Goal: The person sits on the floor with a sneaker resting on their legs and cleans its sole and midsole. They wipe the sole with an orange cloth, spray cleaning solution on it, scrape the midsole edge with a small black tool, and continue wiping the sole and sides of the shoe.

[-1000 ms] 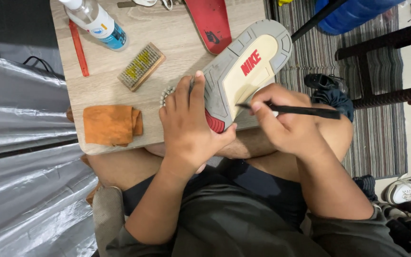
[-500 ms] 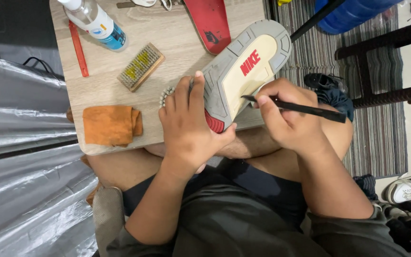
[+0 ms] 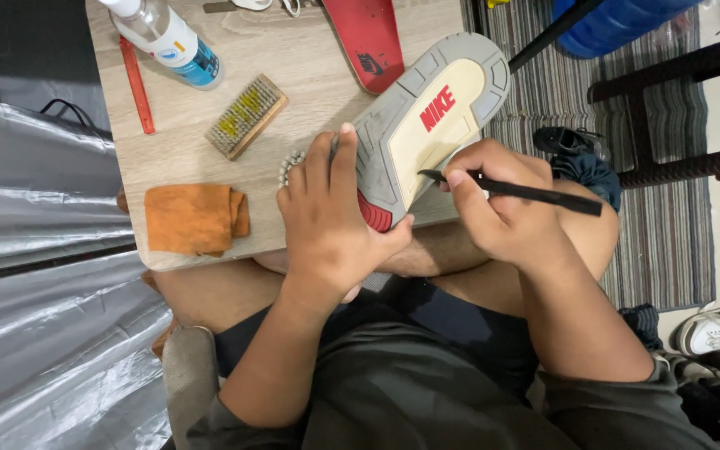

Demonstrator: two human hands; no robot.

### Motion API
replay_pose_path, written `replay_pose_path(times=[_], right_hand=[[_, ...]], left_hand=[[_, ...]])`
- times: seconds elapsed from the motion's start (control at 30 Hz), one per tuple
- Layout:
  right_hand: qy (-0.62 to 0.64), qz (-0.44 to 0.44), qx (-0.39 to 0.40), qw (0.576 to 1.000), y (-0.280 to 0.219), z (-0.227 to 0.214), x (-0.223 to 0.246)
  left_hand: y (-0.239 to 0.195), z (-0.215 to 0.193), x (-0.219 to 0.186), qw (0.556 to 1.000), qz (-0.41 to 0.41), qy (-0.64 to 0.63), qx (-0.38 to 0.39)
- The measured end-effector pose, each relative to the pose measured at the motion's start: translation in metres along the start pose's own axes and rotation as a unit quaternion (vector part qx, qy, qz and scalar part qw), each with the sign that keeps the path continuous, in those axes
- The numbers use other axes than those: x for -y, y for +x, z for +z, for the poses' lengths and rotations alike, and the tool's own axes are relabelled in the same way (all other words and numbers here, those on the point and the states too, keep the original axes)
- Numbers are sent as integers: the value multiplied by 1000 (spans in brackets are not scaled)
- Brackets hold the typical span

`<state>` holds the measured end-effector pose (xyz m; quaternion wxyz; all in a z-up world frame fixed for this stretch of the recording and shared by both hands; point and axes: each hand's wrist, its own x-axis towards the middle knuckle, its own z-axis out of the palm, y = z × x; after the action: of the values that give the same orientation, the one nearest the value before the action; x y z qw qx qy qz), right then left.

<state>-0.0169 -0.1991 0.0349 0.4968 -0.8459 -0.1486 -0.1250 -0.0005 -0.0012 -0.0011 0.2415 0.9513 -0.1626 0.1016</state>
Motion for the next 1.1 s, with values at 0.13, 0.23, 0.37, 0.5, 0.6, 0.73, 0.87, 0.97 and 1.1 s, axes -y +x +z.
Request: replay_pose_path(times=[0.13, 0.23, 0.37, 0.5, 0.6, 0.73, 0.87, 0.97, 1.1], right_hand=[[29, -10, 49, 998, 0, -4, -2], [11, 15, 55, 998, 1, -6, -2], [5, 7, 36, 999, 2, -7, -1], [-19, 10, 5, 1000, 0, -2, -5], [35, 21, 61, 997, 2, -4, -1], [3, 49, -10, 999, -2, -2, -6], [14, 39, 31, 999, -1, -2, -1], [11, 38, 39, 998, 1, -6, 3], [37, 62, 10, 997, -2, 1, 0]], left_hand=[[0, 1, 1, 1000, -7, 2, 9], [0, -2, 0, 1000, -4, -6, 10], [1, -2, 0, 1000, -1, -4, 3], [1, 1, 2, 1000, 1, 5, 1], [-1, -1, 0, 1000, -5, -12, -2], [0, 2, 2, 1000, -10, 2, 9], [-1, 2, 2, 1000, 1, -2, -2], [-2, 5, 4, 1000, 5, -2, -4], [1, 9, 6, 1000, -10, -7, 19]])
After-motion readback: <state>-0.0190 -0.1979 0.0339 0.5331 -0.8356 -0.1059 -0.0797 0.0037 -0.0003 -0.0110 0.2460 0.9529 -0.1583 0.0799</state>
